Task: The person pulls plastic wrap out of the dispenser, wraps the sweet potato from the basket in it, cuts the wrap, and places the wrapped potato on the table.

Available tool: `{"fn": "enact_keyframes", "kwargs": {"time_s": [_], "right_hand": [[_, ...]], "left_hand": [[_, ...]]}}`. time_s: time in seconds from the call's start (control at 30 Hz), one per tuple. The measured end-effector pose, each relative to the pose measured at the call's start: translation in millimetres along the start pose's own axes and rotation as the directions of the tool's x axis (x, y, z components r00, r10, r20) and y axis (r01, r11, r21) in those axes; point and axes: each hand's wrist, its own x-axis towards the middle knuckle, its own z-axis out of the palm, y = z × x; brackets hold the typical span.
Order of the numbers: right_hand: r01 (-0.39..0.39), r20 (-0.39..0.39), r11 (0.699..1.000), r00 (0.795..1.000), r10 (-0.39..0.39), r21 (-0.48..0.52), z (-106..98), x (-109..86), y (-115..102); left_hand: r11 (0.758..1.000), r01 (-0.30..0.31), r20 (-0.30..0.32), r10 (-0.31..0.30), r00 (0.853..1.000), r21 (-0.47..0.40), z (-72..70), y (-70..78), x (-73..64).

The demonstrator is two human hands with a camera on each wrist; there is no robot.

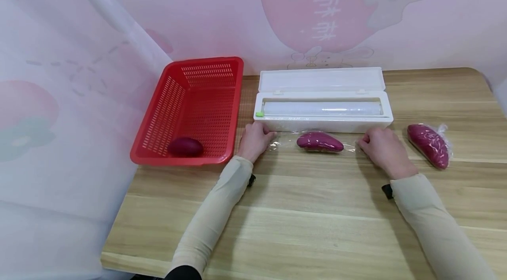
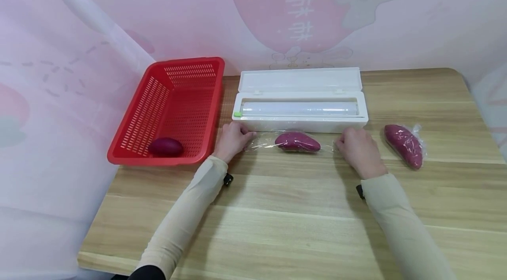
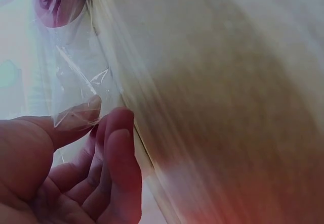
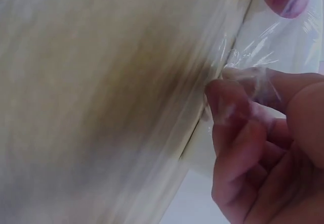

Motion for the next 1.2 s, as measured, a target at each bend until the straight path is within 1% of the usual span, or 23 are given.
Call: {"fn": "enact_keyframes", "kwargs": {"time_s": [0.13, 0.4, 0.57, 0.8, 1.03, 1.13, 1.2], "right_hand": [[-0.017, -0.006, 1.000, 1.000, 0.017, -0.019, 0.2, 0.0, -0.4], [0.005, -0.087, 1.000, 0.996, -0.007, -0.025, 4.1, -2.5, -1.1], [0.007, -0.111, 1.000, 0.994, -0.010, -0.023, 5.0, -3.6, -0.9], [-0.001, -0.088, 1.000, 0.996, 0.001, -0.007, 2.1, -5.3, -0.9], [-0.006, -0.050, 1.000, 0.999, 0.008, 0.023, 1.4, -6.5, 1.4], [-0.006, -0.036, 1.000, 0.999, 0.007, 0.026, 0.6, -6.4, 1.5], [-0.005, -0.026, 1.000, 1.000, 0.006, 0.025, -0.1, -6.5, 1.4]], "left_hand": [[1.000, -0.004, -0.003, 0.004, 1.000, 0.007, 0.3, -0.7, -0.1], [0.999, -0.015, -0.019, 0.016, 1.000, 0.036, -0.2, -0.4, -0.9], [0.999, -0.019, -0.014, 0.019, 1.000, 0.040, -0.7, 0.1, -1.2], [0.998, -0.046, -0.003, 0.047, 0.999, 0.048, -1.6, -1.2, -1.8], [0.994, -0.111, 0.018, 0.111, 0.994, 0.022, -1.0, -5.4, -0.4], [0.990, -0.139, 0.049, 0.138, 0.989, 0.020, -0.5, -7.3, 0.7], [0.989, -0.146, 0.085, 0.145, 0.986, 0.012, -0.5, -8.6, 1.6]]}}
